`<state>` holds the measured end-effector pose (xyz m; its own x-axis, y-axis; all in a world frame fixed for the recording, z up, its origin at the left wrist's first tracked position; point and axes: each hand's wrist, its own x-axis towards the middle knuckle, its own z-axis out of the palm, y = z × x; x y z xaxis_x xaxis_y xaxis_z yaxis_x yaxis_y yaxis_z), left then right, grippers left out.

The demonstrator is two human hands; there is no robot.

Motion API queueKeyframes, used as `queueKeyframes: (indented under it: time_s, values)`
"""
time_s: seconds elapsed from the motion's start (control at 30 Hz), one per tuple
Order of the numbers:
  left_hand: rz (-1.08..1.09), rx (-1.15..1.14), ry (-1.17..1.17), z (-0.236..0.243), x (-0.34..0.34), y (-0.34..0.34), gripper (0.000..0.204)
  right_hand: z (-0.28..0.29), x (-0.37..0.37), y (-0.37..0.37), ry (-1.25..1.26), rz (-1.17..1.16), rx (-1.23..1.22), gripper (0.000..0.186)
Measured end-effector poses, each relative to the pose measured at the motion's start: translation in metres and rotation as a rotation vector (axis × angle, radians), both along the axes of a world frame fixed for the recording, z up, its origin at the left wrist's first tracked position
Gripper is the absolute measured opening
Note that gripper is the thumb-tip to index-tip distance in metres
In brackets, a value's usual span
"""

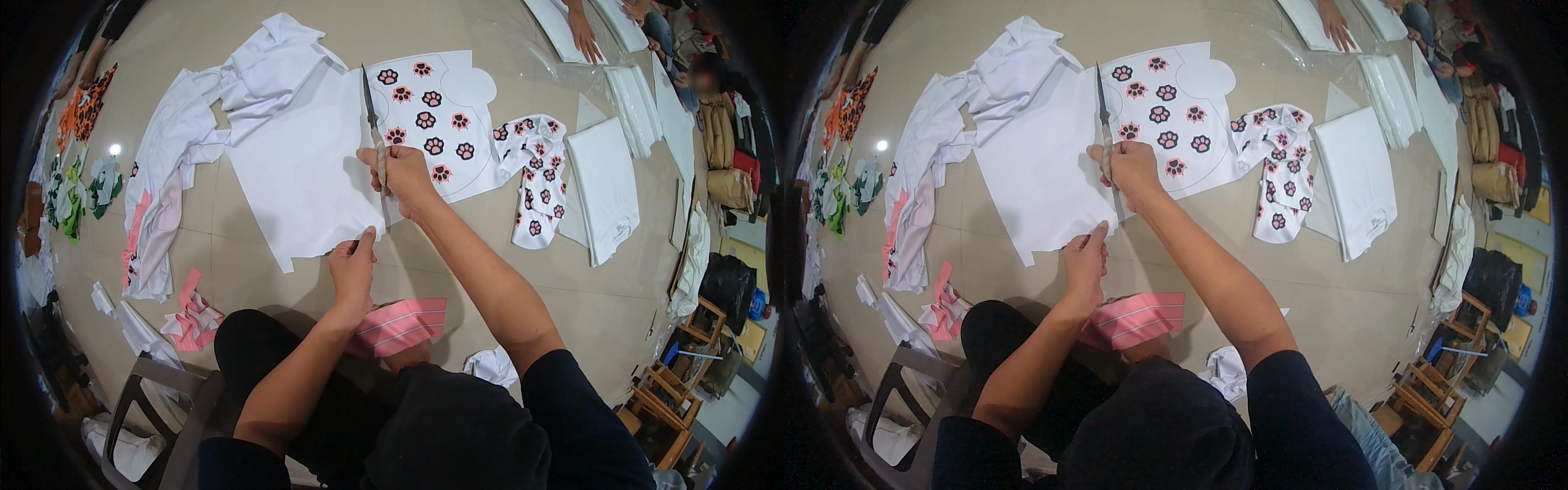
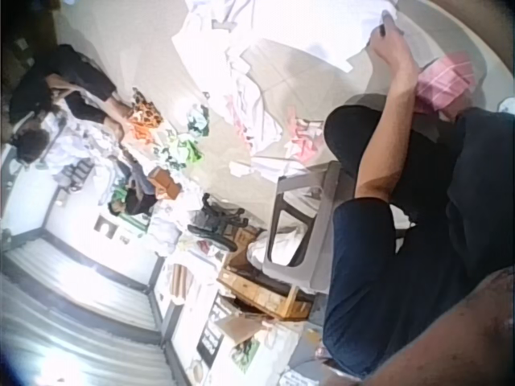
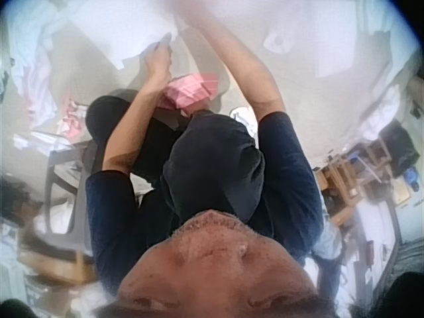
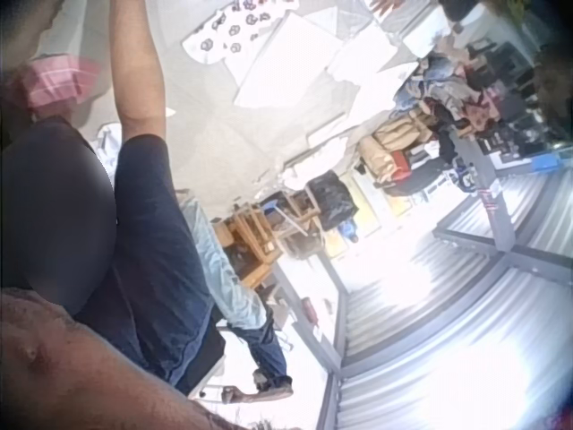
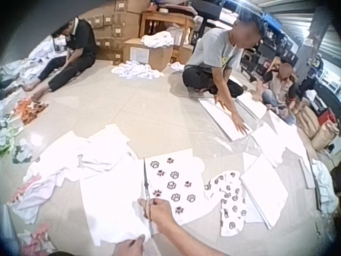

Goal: The person uses shears to cut a white fabric piece with a paw print pattern along a pre-drawn outline. The person holds the fabric steady with one hand while cutting with the other, gradually separating the shaped piece from the surrounding material.

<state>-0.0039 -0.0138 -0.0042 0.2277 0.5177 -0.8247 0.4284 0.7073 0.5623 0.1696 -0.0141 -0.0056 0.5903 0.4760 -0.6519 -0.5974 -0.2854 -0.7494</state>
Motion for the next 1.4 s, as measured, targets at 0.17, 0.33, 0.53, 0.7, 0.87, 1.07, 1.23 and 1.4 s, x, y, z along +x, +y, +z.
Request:
queueKeyframes:
  time_s: [0.17, 0.33, 0.53, 0.7, 0.87, 1.07, 1.23, 1.4]
  values:
    - [0.002, -0.003, 0.002, 0.002, 0.002, 0.000, 0.042, -0.002, 0.005, 0.003, 0.009, 0.001, -0.011, 0.035]
    - [-0.004, -0.007, 0.018, 0.001, 0.001, 0.000, 0.041, 0.002, 0.005, 0.005, 0.022, -0.008, -0.016, 0.033]
    - [-0.004, -0.004, 0.010, -0.001, 0.000, 0.000, 0.040, 0.001, 0.006, 0.006, 0.024, 0.002, -0.021, 0.031]
    - [-0.004, -0.007, 0.011, -0.002, 0.000, 0.000, 0.040, 0.000, 0.007, 0.006, 0.016, 0.000, -0.022, 0.031]
    - [0.007, -0.002, 0.012, -0.002, 0.001, 0.000, 0.041, -0.002, 0.009, 0.006, -0.005, 0.020, -0.034, 0.032]
    - [0.029, 0.028, 0.022, 0.001, -0.001, 0.005, 0.036, 0.004, 0.011, 0.003, 0.058, -0.023, 0.035, 0.032]
    - [0.251, 0.612, -0.113, -0.006, -0.010, 0.056, 0.029, 0.014, -0.007, -0.027, -0.001, 0.003, 0.110, 0.027]
    - [0.275, 1.408, 0.191, 0.038, -0.021, 0.157, 0.039, 0.015, -0.034, -0.115, -0.182, -0.034, 0.035, 0.032]
